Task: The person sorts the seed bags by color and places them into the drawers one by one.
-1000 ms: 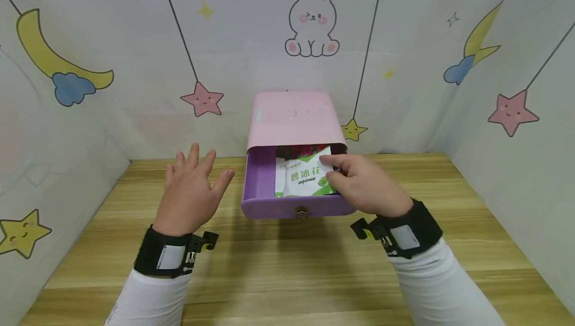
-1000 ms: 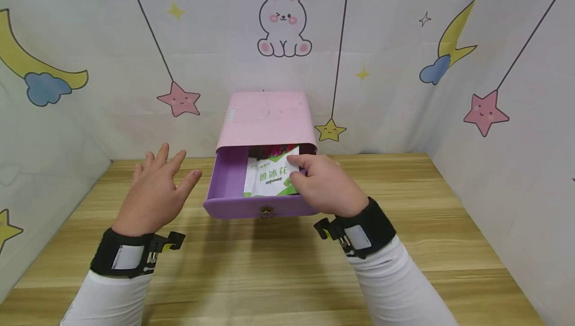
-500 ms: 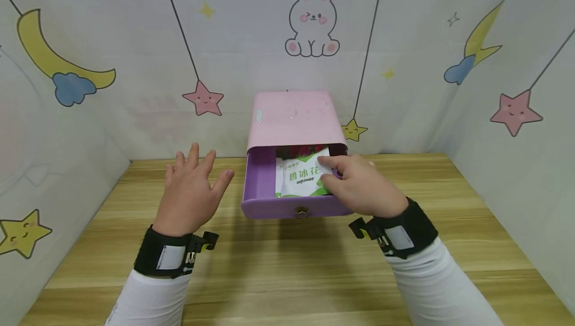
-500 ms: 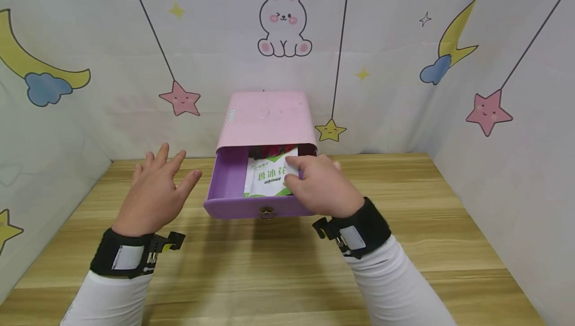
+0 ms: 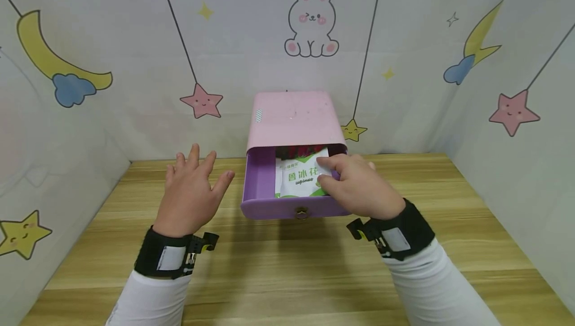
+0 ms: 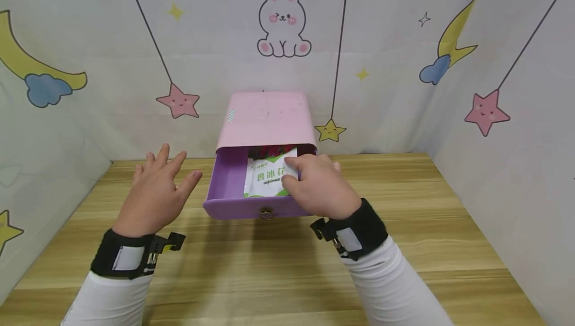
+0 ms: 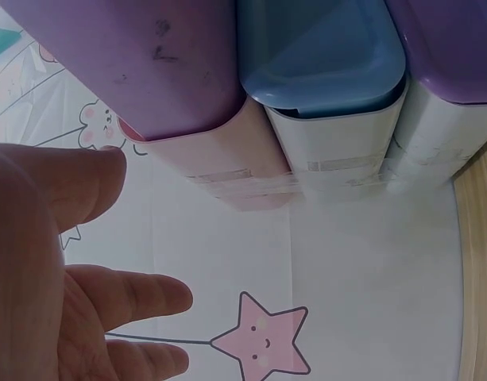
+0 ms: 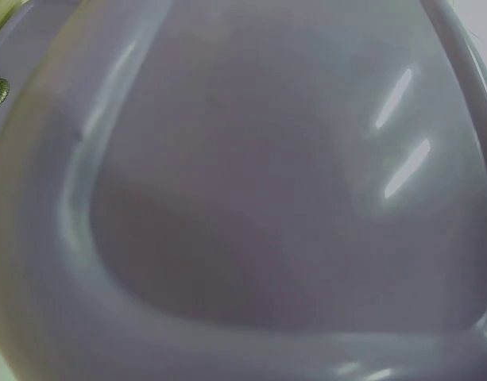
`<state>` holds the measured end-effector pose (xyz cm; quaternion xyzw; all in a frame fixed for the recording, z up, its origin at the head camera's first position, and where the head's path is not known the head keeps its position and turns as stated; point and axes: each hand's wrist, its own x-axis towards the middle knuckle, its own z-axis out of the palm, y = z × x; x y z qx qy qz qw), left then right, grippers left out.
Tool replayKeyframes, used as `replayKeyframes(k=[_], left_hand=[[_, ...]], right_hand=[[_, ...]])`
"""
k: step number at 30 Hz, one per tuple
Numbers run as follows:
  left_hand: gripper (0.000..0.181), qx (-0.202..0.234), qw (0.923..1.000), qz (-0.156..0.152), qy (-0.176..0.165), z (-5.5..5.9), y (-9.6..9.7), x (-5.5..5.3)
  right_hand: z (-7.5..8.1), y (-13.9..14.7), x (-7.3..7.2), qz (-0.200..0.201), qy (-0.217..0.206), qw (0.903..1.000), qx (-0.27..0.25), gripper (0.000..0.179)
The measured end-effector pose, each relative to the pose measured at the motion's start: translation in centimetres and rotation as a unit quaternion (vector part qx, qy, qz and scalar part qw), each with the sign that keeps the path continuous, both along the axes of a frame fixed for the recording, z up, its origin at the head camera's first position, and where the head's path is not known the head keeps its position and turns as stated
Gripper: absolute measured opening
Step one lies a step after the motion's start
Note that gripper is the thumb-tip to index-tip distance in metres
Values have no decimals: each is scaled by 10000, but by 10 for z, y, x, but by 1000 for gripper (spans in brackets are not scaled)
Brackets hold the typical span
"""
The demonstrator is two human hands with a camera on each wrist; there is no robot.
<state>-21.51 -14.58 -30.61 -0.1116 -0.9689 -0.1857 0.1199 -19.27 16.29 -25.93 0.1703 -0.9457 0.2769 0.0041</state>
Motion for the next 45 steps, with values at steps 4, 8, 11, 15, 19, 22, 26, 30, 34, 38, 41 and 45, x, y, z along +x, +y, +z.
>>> replayKeyframes(k=[4,8,11,15,19,22,26,30,34,38,41,45], left_hand=[[77,-5,10000,0,-16,0,0,0],[77,0,10000,-17,-25,-1,-1,-1],[77,4,10000,-23,-15,-1,-1,-1],[77,1,10000,-24,-20,-1,-1,0],[77,-5,10000,-23,-49,-1,0,0],[77,-8,10000,-24,-52,-1,0,0],[78,-23,10000,-25,-35,-1,0,0],[79,-32,10000,-16,-42,-1,0,0],[79,-47,10000,-3,-60,-2,0,-1],[79,-81,10000,16,-48,-2,1,-1],[79,-81,10000,24,-29,-2,1,-1],[79,-64,10000,19,-37,-2,2,-1]], right_hand=[[0,-1,0,-15,96,9999,67,42],[-1,-1,1,-51,138,9998,103,42],[0,-1,2,-65,180,9997,139,43],[0,-1,3,-136,203,9996,154,45],[0,-1,4,-193,218,9995,129,46],[0,-1,4,-203,255,9994,118,46],[0,-1,6,-241,264,9993,73,46],[1,0,6,-274,247,9993,60,47],[1,0,7,-318,247,9992,46,46],[2,0,8,-381,262,9989,-8,45],[3,1,9,-411,318,9985,-182,43],[3,2,14,-360,477,9959,-678,36]])
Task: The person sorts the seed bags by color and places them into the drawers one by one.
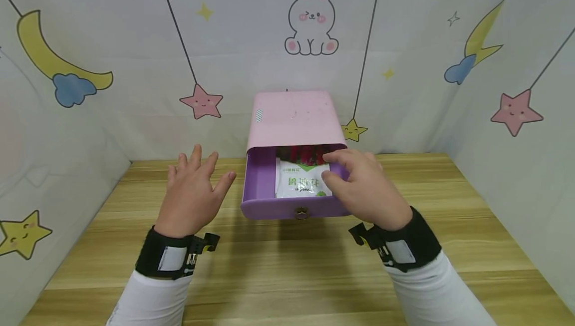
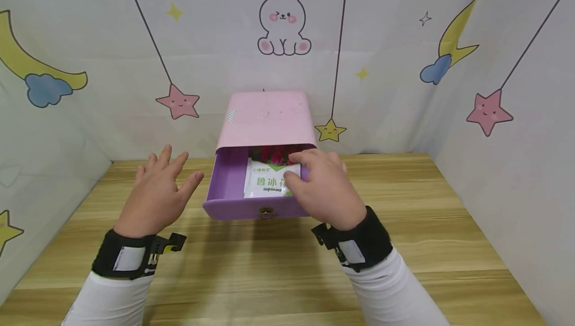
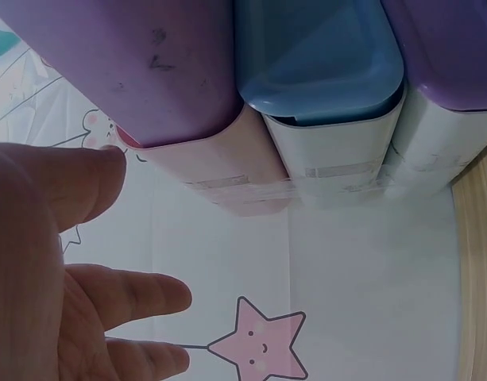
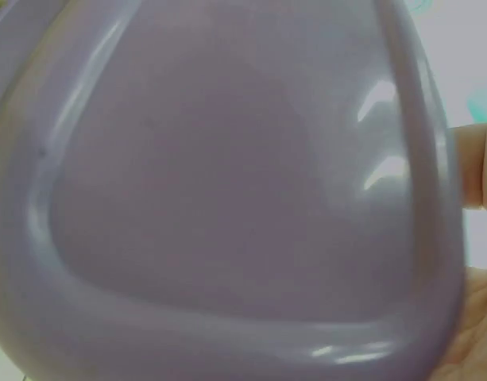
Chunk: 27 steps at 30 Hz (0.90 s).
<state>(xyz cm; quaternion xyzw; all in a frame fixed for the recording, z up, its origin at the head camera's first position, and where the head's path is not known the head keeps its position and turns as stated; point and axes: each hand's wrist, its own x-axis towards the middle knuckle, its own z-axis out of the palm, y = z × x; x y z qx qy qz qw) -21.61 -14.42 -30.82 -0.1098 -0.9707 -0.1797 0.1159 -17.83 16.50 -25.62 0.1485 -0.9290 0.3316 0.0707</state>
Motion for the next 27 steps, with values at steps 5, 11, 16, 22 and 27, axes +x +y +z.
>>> replayKeyframes(k=[5,11,16,22,27], left_hand=[[78,42,10000,-38,-4,0,1,0],[77,219,9997,-135,41,0,4,0],[75,435,9983,-347,144,-1,7,-1],[73,576,9964,-547,287,-2,10,-4],[70,633,9946,-684,459,-2,15,-8]], right_hand=[[0,1,14,-12,253,9970,-733,26],[0,-4,38,-124,376,9925,-1156,12],[0,-7,57,-42,858,9877,-1306,5],[-11,-12,63,154,379,9965,-732,11],[-30,-20,55,210,-146,9990,375,21]])
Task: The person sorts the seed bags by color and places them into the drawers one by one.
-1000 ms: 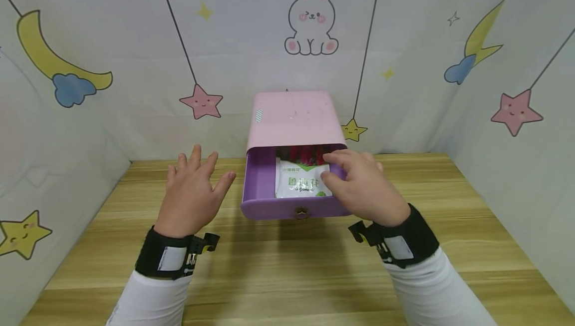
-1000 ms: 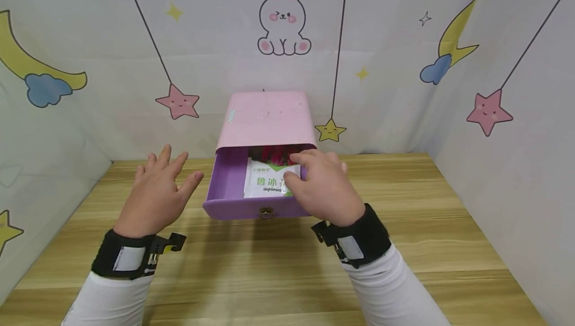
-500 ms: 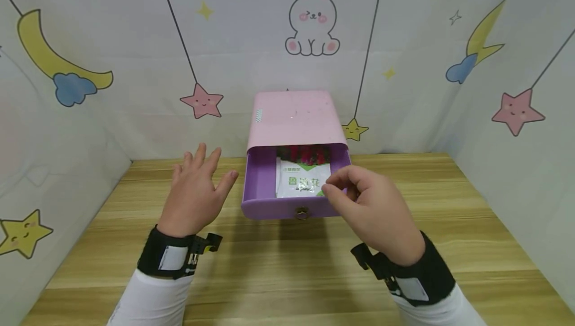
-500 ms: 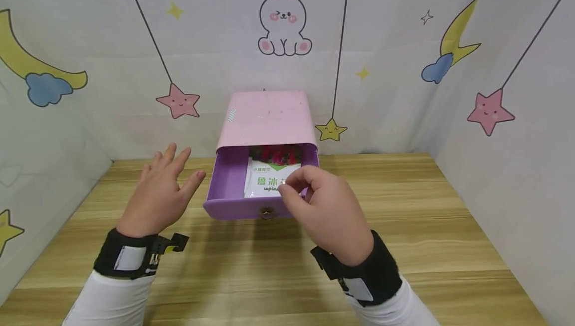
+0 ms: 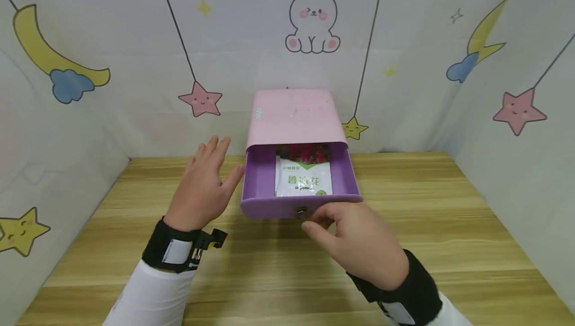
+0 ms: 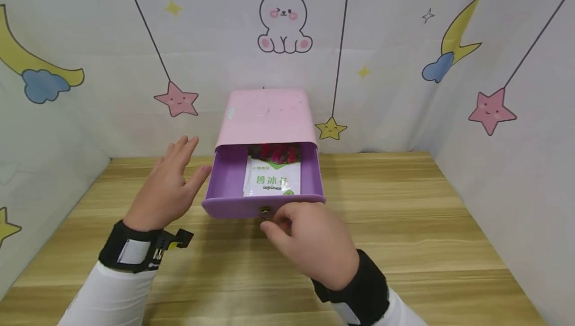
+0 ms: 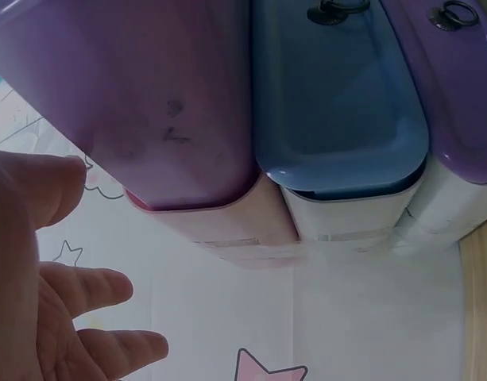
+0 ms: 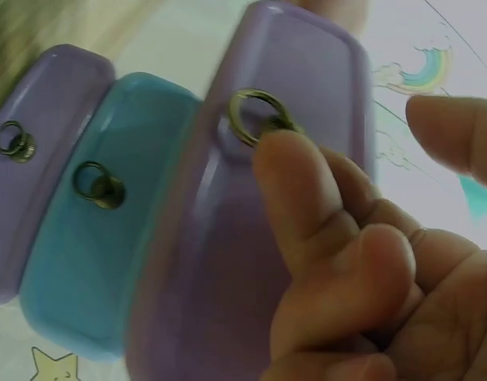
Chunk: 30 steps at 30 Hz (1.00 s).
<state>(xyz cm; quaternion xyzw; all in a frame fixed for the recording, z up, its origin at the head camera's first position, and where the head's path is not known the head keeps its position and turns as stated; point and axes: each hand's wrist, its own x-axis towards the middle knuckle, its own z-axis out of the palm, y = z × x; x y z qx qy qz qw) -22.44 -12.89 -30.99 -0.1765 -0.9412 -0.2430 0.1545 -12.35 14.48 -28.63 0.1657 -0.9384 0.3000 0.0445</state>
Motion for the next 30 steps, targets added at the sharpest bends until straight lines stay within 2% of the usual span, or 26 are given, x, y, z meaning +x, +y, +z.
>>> replayKeyframes(k=[5,11,15,21,30], left_hand=[[66,73,9995,-259,148,9,5,-3],[63,222,9973,-618,337,21,9,-11],[59,273,9947,-954,269,25,11,-17],[56,67,9911,-1332,34,24,12,-23],[55,-335,9904,-1337,-79,19,15,-26]], right_hand=[[-7,-5,-5,-12,-12,9996,297,21],[-16,-10,-8,-30,-147,9993,343,23],[-22,-10,-10,-36,-28,9991,430,26],[-31,-11,-12,61,-65,9984,553,28],[-35,-10,-13,119,-185,9992,348,36]])
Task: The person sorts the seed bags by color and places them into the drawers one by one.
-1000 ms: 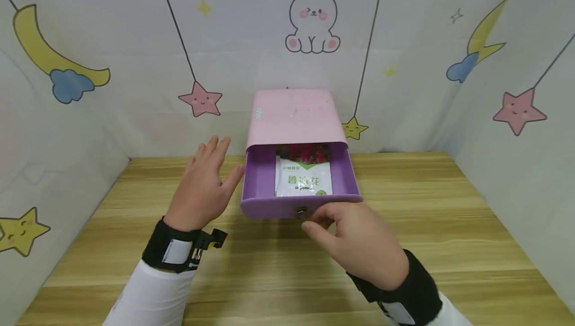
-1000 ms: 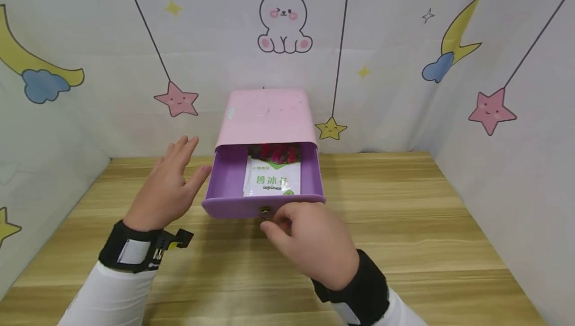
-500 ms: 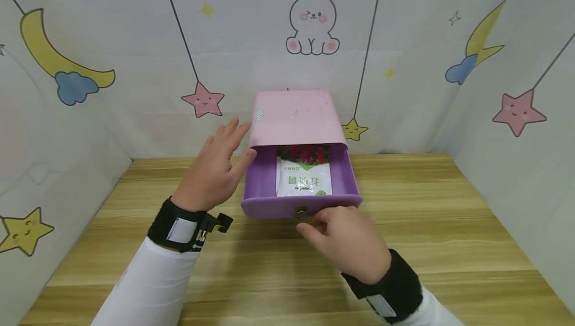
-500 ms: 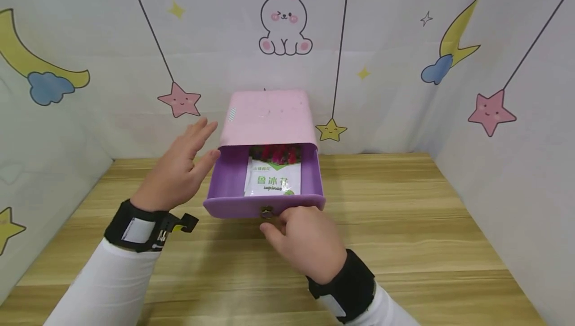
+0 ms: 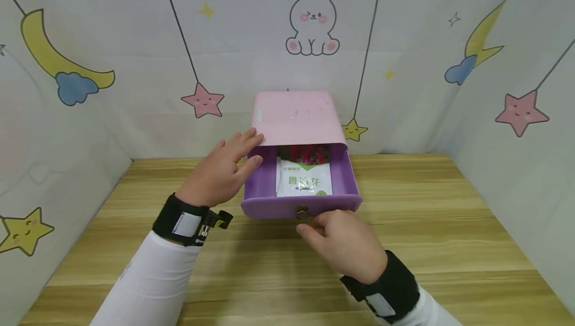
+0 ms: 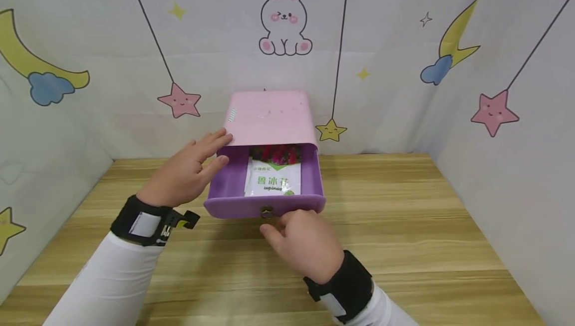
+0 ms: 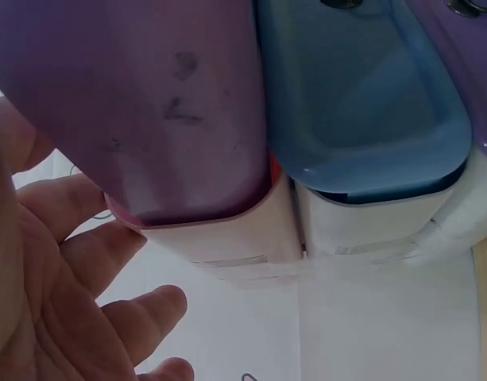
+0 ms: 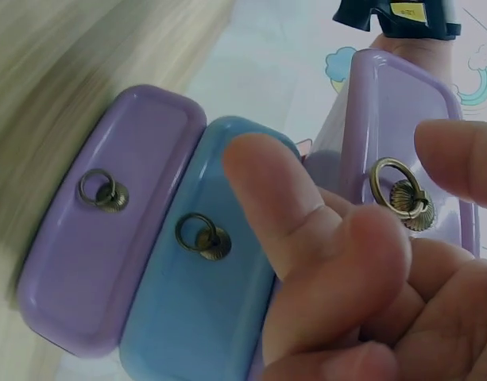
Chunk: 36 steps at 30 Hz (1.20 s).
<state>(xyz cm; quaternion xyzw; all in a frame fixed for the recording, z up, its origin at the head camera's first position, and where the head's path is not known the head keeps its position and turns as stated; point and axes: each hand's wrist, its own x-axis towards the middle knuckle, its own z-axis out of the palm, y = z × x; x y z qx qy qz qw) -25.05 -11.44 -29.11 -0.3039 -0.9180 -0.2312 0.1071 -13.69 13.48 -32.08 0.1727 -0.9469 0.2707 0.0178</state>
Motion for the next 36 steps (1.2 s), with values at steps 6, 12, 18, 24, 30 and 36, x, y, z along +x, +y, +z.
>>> replayKeyframes(k=[6,12,18,24,30,36], left_hand=[[56,-23,10000,55,-8,-2,1,1],[56,4,10000,80,-10,-4,1,2],[56,-29,9999,110,-41,-5,2,5],[56,-13,9999,121,-60,-6,3,6],[56,-40,9999,144,-45,-7,4,8],[57,-35,9999,116,-40,-4,5,9]], right_hand=[[-2,1,-1,73,-73,9998,-179,39],[-3,0,1,42,-180,9991,-373,46],[-5,-2,2,26,-359,9971,-668,38],[-5,0,3,132,-986,9838,-1490,27],[-6,2,5,128,-1671,9613,-2188,29],[-8,2,7,153,-2032,9335,-2952,33]])
